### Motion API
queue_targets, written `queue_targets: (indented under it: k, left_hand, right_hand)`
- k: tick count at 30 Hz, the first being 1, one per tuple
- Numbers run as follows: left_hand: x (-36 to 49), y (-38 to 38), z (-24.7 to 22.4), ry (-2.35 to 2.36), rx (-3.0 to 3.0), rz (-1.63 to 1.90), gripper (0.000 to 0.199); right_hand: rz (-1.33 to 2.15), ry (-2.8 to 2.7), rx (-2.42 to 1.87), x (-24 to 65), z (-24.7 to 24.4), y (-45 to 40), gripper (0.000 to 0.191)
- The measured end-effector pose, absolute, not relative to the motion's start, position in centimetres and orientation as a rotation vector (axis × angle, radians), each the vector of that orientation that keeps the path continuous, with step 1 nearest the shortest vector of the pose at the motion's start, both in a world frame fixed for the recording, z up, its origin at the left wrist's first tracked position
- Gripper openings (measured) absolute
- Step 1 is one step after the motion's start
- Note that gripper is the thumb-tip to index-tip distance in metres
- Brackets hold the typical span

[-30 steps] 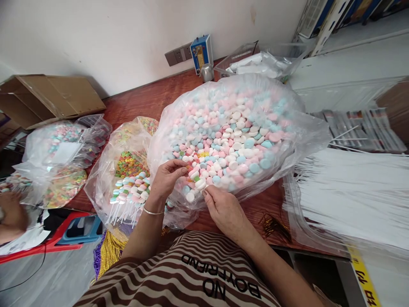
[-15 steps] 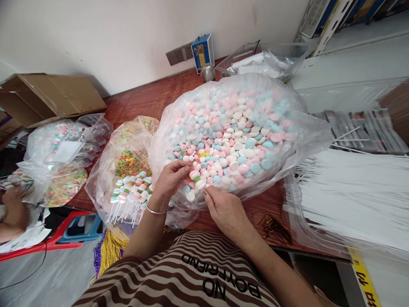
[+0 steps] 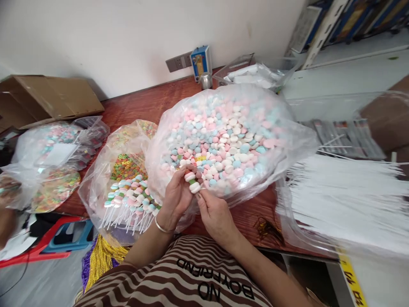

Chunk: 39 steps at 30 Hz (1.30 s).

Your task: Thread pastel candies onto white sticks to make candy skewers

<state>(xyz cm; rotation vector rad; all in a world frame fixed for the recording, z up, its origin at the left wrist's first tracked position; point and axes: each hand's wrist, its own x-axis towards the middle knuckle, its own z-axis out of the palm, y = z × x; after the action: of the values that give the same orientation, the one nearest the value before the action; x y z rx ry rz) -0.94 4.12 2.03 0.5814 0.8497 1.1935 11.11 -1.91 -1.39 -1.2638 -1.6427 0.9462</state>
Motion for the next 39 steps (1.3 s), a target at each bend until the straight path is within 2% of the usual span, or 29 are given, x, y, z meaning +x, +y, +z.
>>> queue_targets:
  k: [7, 14, 17, 21, 25, 39]
  left_hand:
    - [1.2, 2.1, 2.4, 0.897, 0.640, 1.294, 0.025]
    - [1.7, 1.7, 3.0, 0.900, 0.625, 1.394, 0.016]
    - [1.1, 2.2, 3.8, 0.874, 0.602, 1.418, 0.021]
    - [0.8, 1.5, 4.3, 0.776, 0.641, 1.417, 0.034]
    - [1.3, -0.8, 4.0, 0.757, 0.664, 1.402, 0.033]
    - [1.8, -4.6, 2.7, 0.805, 0.718, 1.462, 0.037]
  right_hand:
    - [0.638, -1.895, -1.455, 10.2, -1.3, -2.8, 0.033]
    - [0.591, -2.008, -1.583, 10.1, 1.0, -3.2, 0.028]
    - [0.555, -2.068, -1.594, 10.4, 1.9, -3.9, 0.029]
    - [0.424, -2.163, -1.532, 10.3, 1.5, -5.7, 0.017]
    - [0.318, -2.171, -1.498, 9.9, 0.4, -7.6, 0.009]
    - [0.332, -2.113, -1.472, 9.4, -1.4, -10.0, 0.018]
